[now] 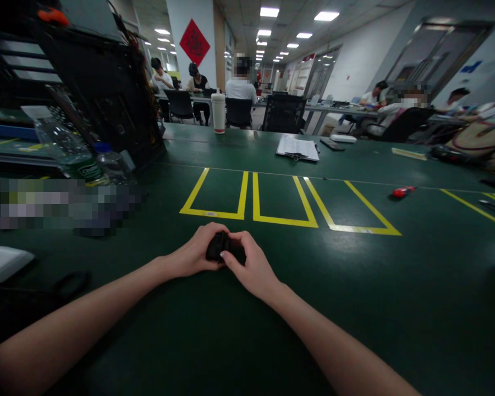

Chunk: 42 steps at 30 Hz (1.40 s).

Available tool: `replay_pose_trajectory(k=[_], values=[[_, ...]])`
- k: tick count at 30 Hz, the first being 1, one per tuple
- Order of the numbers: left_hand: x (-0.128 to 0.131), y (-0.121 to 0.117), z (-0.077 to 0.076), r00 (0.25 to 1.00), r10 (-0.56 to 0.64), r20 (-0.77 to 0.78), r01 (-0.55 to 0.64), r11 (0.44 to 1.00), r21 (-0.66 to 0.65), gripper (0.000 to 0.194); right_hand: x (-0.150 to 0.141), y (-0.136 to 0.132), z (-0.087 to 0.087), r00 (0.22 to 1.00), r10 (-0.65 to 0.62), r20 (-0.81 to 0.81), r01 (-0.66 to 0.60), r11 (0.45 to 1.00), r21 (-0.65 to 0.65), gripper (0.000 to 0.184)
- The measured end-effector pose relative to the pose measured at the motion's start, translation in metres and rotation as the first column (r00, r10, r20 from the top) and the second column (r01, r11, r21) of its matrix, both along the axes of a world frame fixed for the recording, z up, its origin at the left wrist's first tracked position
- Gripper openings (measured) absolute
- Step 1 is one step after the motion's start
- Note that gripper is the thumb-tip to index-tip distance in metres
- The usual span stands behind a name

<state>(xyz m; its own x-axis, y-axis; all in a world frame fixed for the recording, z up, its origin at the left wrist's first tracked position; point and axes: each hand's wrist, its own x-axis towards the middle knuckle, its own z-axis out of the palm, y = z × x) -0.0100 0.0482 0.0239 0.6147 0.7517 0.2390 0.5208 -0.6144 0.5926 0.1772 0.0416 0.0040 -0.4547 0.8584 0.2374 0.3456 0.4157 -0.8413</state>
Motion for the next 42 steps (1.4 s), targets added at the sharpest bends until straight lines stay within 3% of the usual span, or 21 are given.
replay_pose_trajectory(k=[3, 10, 15, 22, 30, 36, 42], values=[[-0.001, 0.001, -0.003, 1.0, -0.007, 0.004, 0.007, 1.0, -0.003, 0.051, 0.001, -0.002, 0.002, 0.999, 0.047, -0.023, -0.048, 0.998, -0.033, 0.026], [0.0, 0.003, -0.012, 0.999, 0.002, 0.033, -0.003, 0.999, 0.037, 0.051, 0.002, -0.002, 0.0, 1.0, 0.007, -0.009, -0.005, 0.99, 0.14, 0.017], [0.0, 0.004, -0.012, 0.999, 0.005, 0.036, -0.006, 1.0, 0.029, 0.052, 0.0, 0.0, -0.001, 0.999, -0.007, -0.035, 0.008, 0.999, 0.035, 0.033], [0.001, 0.004, -0.013, 0.999, 0.006, 0.038, -0.007, 0.999, 0.037, 0.052, 0.001, -0.001, 0.0, 0.999, 0.035, -0.012, -0.035, 0.999, -0.02, 0.026], [0.0, 0.002, -0.005, 1.0, -0.017, 0.011, 0.017, 0.999, 0.032, 0.05, 0.002, -0.002, 0.0, 1.0, 0.002, 0.017, -0.006, 0.976, 0.217, 0.017], [0.0, 0.001, -0.003, 1.0, -0.009, 0.015, 0.009, 1.0, 0.015, 0.049, 0.001, 0.001, -0.001, 0.999, -0.032, 0.002, 0.031, 0.994, 0.105, 0.033], [0.0, 0.002, -0.005, 1.0, -0.01, 0.006, 0.01, 1.0, 0.01, 0.05, 0.002, 0.0, 0.0, 1.0, 0.018, 0.016, -0.019, 1.0, 0.021, 0.027]])
